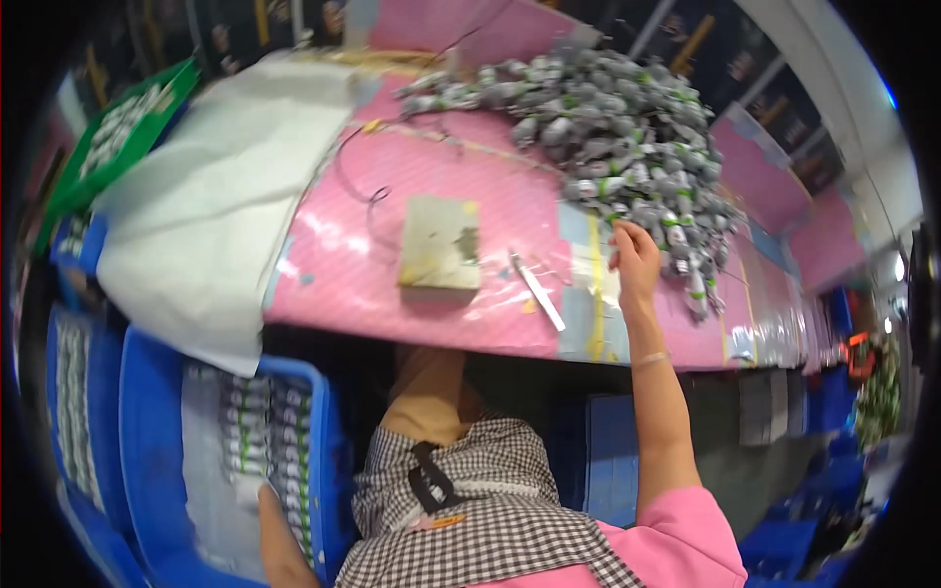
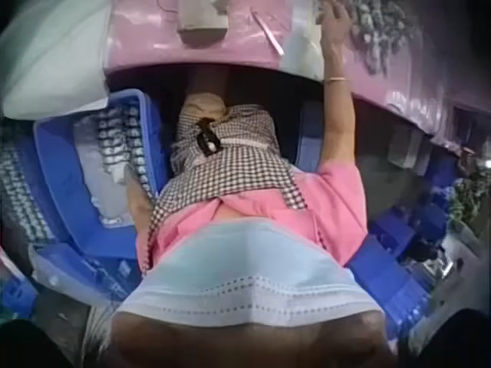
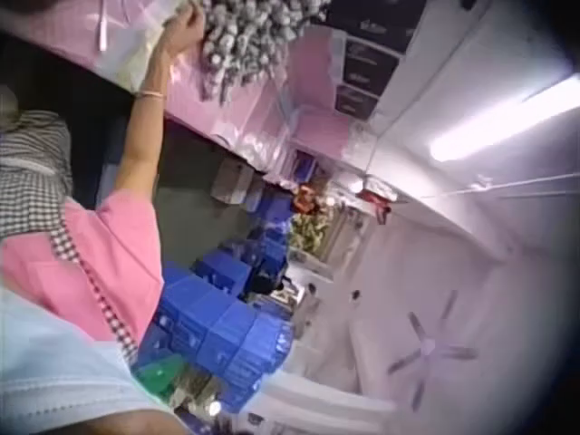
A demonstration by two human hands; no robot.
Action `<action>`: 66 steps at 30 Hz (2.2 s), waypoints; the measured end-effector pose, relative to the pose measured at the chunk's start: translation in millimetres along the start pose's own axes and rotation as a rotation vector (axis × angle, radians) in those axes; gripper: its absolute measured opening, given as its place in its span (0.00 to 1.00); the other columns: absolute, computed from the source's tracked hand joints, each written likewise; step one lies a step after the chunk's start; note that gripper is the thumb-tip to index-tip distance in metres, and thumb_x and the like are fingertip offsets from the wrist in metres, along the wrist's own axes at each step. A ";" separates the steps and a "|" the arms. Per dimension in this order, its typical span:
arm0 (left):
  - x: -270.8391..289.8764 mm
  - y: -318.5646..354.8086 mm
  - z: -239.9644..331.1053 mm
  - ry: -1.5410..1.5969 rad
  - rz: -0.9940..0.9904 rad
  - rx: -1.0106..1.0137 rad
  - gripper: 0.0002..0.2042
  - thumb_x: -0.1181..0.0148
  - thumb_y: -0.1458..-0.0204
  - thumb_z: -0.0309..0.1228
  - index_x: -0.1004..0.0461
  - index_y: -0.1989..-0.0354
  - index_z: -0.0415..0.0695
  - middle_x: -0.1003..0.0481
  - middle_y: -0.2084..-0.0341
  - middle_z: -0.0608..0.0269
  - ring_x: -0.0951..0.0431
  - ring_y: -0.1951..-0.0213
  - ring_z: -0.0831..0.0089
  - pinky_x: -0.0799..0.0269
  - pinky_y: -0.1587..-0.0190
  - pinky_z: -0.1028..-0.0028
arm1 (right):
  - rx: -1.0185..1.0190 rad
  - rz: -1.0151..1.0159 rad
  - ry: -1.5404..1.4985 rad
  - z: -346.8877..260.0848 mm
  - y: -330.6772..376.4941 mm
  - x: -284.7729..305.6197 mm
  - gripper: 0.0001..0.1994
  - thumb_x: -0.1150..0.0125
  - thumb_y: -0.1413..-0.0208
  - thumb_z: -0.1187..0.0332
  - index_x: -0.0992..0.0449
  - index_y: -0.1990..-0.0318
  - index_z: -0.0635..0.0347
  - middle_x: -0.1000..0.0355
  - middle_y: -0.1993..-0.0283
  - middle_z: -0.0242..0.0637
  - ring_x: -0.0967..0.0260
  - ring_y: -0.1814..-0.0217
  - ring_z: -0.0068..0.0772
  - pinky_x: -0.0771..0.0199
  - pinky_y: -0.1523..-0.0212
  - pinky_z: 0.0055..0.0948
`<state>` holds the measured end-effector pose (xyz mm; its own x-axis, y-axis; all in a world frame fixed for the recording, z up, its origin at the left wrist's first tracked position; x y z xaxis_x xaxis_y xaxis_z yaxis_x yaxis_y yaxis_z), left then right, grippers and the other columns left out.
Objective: Assemble plastic toy parts and organize them into storage crates.
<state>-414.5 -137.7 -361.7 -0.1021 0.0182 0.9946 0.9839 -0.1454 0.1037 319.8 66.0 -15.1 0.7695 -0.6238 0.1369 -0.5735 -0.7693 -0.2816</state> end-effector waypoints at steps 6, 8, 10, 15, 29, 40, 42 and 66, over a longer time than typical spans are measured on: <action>64.3 35.8 25.8 0.091 -0.036 -0.017 0.28 0.62 0.45 0.54 0.27 0.56 0.40 0.27 0.58 0.45 0.25 0.58 0.51 0.29 0.58 0.56 | 0.759 0.099 0.986 -14.2 -77.1 2.3 0.07 0.44 0.53 0.73 0.25 0.65 0.55 0.28 0.68 0.38 0.31 0.65 0.35 0.36 0.60 0.36; 85.2 45.1 36.7 0.121 0.031 0.020 0.29 0.62 0.46 0.53 0.29 0.56 0.37 0.28 0.58 0.43 0.26 0.56 0.51 0.30 0.55 0.56 | 0.883 0.095 1.386 -10.0 -84.6 -3.0 0.07 0.44 0.55 0.72 0.25 0.66 0.54 0.28 0.66 0.39 0.32 0.60 0.38 0.39 0.54 0.41; 120.0 49.0 46.3 0.276 0.127 -0.002 0.29 0.55 0.47 0.51 0.32 0.52 0.33 0.30 0.55 0.39 0.28 0.54 0.48 0.33 0.50 0.57 | 0.754 -0.042 1.662 -3.9 -94.1 -6.6 0.13 0.43 0.55 0.71 0.27 0.59 0.51 0.29 0.66 0.36 0.33 0.57 0.36 0.51 0.44 0.48; 250.3 141.4 125.8 1.442 0.072 -0.699 0.20 0.50 0.45 0.34 0.36 0.48 0.32 0.29 0.56 0.54 0.29 0.56 0.66 0.33 0.53 0.72 | 0.577 -0.250 1.075 -65.7 -29.0 -26.0 0.14 0.38 0.56 0.69 0.26 0.59 0.55 0.28 0.69 0.37 0.31 0.65 0.36 0.42 0.50 0.43; 337.4 420.5 274.3 1.805 -1.753 -0.481 0.12 0.47 0.45 0.30 0.34 0.54 0.42 0.30 0.63 0.62 0.27 0.58 0.68 0.31 0.52 0.66 | 0.202 -0.579 -0.394 -76.4 104.6 -69.2 0.10 0.44 0.47 0.70 0.25 0.59 0.63 0.32 0.55 0.36 0.36 0.58 0.28 0.38 0.53 0.25; 334.3 413.2 256.0 1.800 -1.864 -0.439 0.15 0.47 0.46 0.34 0.34 0.52 0.43 0.29 0.58 0.62 0.29 0.53 0.67 0.32 0.49 0.65 | -0.814 -0.974 -1.578 -42.9 165.1 -114.7 0.26 0.44 0.44 0.64 0.45 0.39 0.51 0.37 0.52 0.44 0.34 0.65 0.23 0.29 0.56 0.25; 334.7 414.8 256.2 1.849 -1.625 -0.644 0.15 0.46 0.46 0.35 0.34 0.52 0.44 0.29 0.57 0.63 0.28 0.54 0.69 0.30 0.51 0.67 | -0.889 -0.859 -1.633 -43.8 166.2 -115.7 0.23 0.45 0.44 0.65 0.42 0.41 0.53 0.36 0.56 0.41 0.41 0.74 0.18 0.31 0.59 0.21; 328.7 429.5 349.5 1.227 -1.592 -0.941 0.13 0.43 0.47 0.35 0.34 0.59 0.41 0.30 0.64 0.63 0.27 0.63 0.73 0.26 0.60 0.72 | 0.269 -0.575 -0.050 -41.7 51.1 -82.8 0.04 0.44 0.54 0.82 0.27 0.69 0.65 0.30 0.70 0.35 0.33 0.68 0.24 0.35 0.68 0.23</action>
<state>25.7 151.6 8.7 -0.8935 0.1785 -0.4121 -0.2742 -0.9436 0.1857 215.1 72.5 -1.2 0.9494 -0.1091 0.2944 0.0208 -0.9138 -0.4057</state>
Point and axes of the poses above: each hand's wrist, its own y-axis away from the middle knuckle, its own x-axis out of the back of the hand, z = x × y, the point moved 2 cm from there along -y, towards the middle knuckle
